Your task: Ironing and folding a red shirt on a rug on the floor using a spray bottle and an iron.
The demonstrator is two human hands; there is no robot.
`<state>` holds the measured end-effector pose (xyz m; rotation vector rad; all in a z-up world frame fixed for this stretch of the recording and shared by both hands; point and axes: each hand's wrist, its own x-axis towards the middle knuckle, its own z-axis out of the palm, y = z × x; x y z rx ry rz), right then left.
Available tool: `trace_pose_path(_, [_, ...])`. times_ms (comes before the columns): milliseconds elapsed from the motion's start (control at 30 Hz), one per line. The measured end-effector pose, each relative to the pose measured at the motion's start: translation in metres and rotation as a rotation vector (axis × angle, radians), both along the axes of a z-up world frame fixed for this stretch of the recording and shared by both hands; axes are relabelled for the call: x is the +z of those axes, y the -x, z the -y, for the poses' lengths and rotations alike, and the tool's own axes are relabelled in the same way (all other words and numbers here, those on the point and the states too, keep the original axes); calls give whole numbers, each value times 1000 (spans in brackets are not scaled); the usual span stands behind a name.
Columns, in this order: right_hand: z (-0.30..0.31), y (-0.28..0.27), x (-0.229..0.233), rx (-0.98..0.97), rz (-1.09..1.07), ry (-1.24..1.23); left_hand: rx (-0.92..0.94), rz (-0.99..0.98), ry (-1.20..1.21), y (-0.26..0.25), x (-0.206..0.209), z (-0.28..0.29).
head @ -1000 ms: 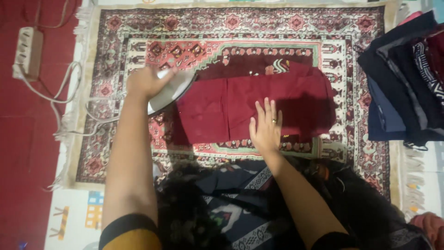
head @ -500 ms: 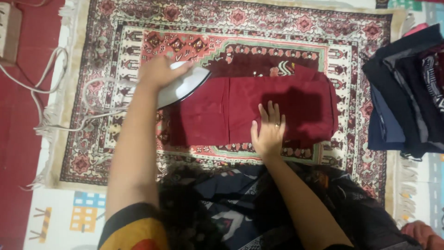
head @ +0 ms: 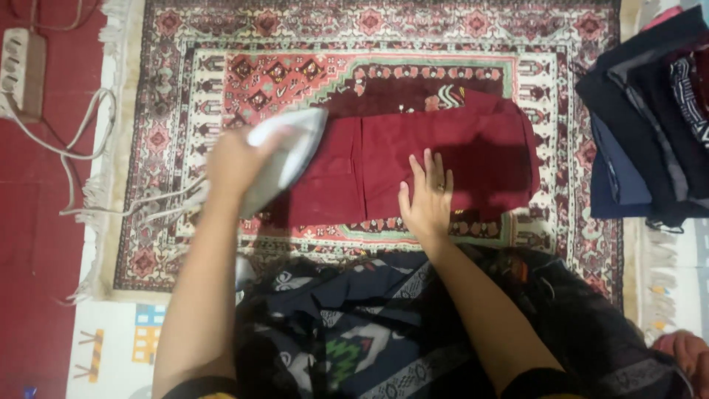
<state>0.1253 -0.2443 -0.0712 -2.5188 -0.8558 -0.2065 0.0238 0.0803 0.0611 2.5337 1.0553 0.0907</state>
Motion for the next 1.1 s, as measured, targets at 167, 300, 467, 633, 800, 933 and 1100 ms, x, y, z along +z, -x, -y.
trace_pose_path(167, [-2,-1,-3,4,46,-11,-142,-90,-41,-16,-18,85])
trace_pose_path(300, [-1,0,-2,-2,19,-10,-126,-3,-115,-28,-43,101])
trace_pose_path(467, [-2,-4,-3,5,17,-9,-238,-76,-47,-10,-29,86])
trace_pose_path(633, [0,-1,-7,-26,-40,4,-478,-236,25,30,-21,74])
trace_pose_path(800, [-1,1,-3,-12,-23,-7,-485,-306,-64,33,-23,83])
trace_pose_path(933, [-2,0,-3,-24,-5,-1,-580,-108,-14,30,-36,98])
trace_pose_path(1100, [-1,-2,-6,3,-2,-3,-647,-160,-7,54,-40,92])
